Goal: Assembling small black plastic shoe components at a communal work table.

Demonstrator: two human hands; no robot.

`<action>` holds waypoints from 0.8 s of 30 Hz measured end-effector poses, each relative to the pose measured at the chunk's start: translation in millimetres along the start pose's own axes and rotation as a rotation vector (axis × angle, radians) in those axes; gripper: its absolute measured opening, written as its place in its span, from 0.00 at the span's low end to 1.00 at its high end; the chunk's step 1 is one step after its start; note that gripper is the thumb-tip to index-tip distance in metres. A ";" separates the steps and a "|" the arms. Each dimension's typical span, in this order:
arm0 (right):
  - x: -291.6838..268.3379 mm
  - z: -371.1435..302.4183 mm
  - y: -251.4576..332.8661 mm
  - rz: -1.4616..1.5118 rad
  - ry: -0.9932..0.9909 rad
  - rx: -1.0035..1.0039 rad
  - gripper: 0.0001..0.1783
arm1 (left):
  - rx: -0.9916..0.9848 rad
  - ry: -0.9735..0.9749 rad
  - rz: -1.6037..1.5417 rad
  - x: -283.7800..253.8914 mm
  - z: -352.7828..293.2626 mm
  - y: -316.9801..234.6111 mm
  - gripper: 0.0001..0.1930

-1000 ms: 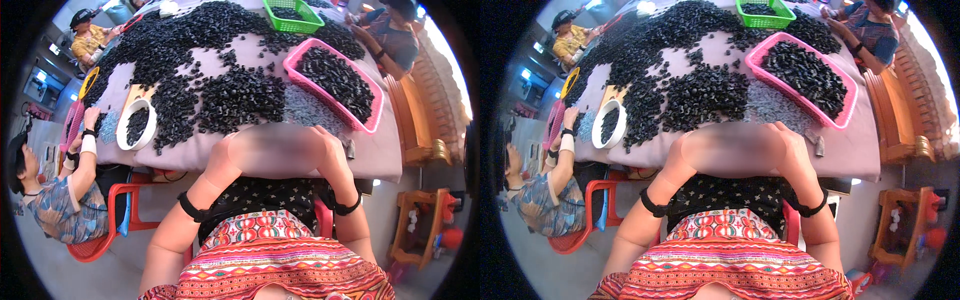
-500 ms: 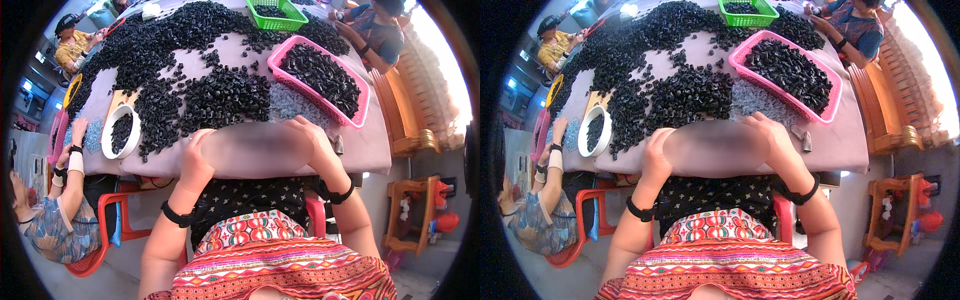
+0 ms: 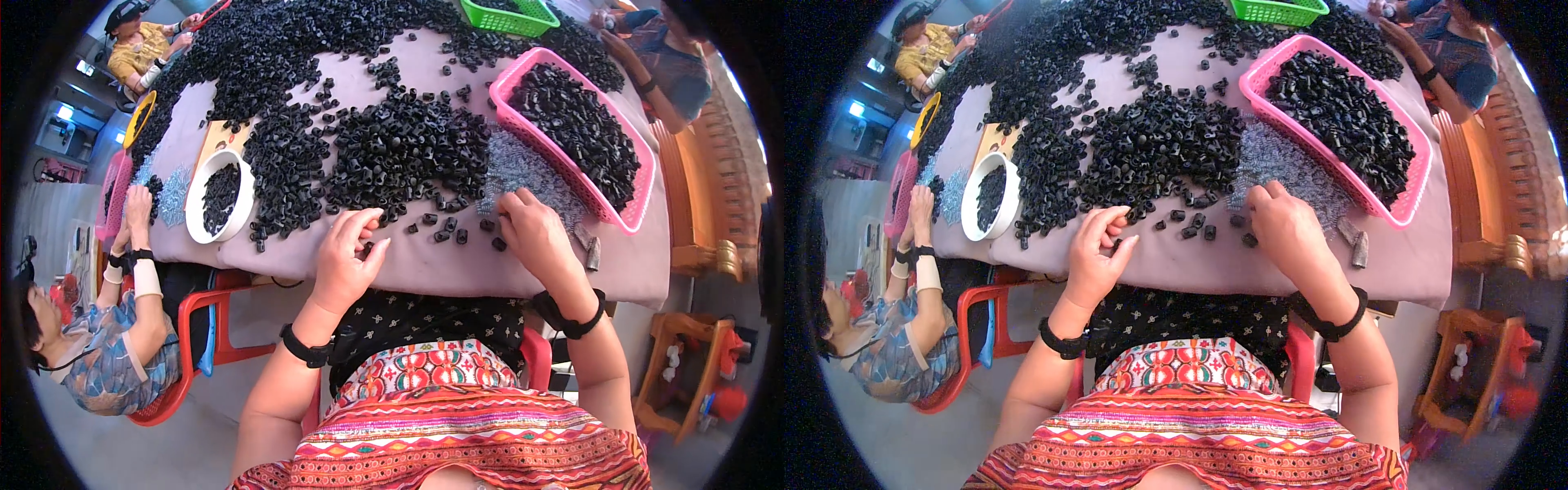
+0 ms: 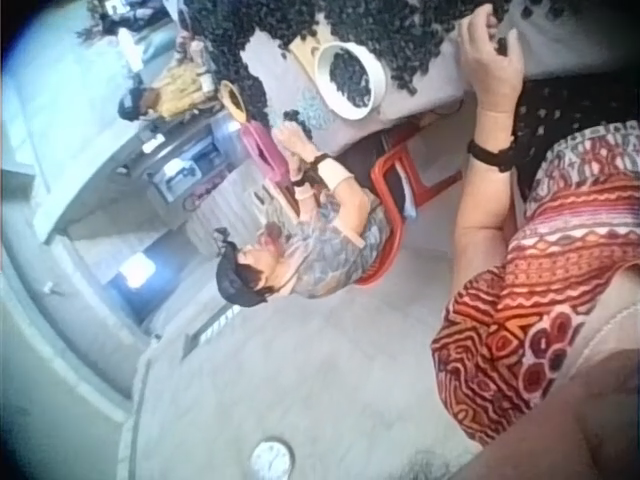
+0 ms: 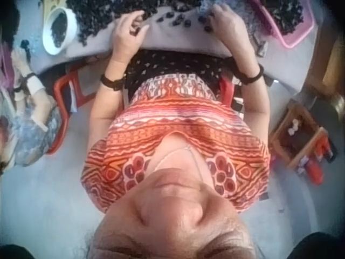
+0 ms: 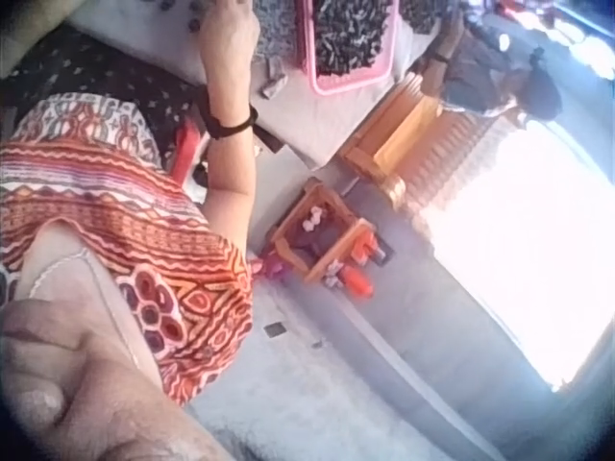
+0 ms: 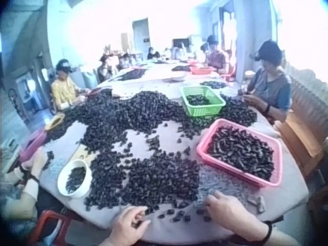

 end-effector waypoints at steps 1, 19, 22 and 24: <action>-3.2 -0.8 1.5 -0.012 -0.007 -0.002 0.07 | -0.012 0.001 -0.034 -0.4 1.2 -0.7 0.22; -17.5 -8.8 -3.6 0.267 -0.066 -0.073 0.10 | -0.422 -0.080 0.075 -25.9 -17.3 -7.2 0.08; -23.2 -7.3 -3.2 0.284 -0.085 -0.081 0.10 | -0.169 0.013 0.310 -15.3 -16.0 -18.0 0.10; -25.1 -7.1 -5.6 0.308 -0.040 -0.040 0.10 | -0.157 0.040 0.289 -15.5 -14.6 -19.9 0.11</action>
Point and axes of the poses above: each hand's wrist, its own z-axis towards the middle knuckle, its own x-axis out of the palm, y = z × x, the point moved 8 cm from there along z, towards the middle knuckle, and after that the axes turned 10 degrees about -z, right-handed, at the moved point
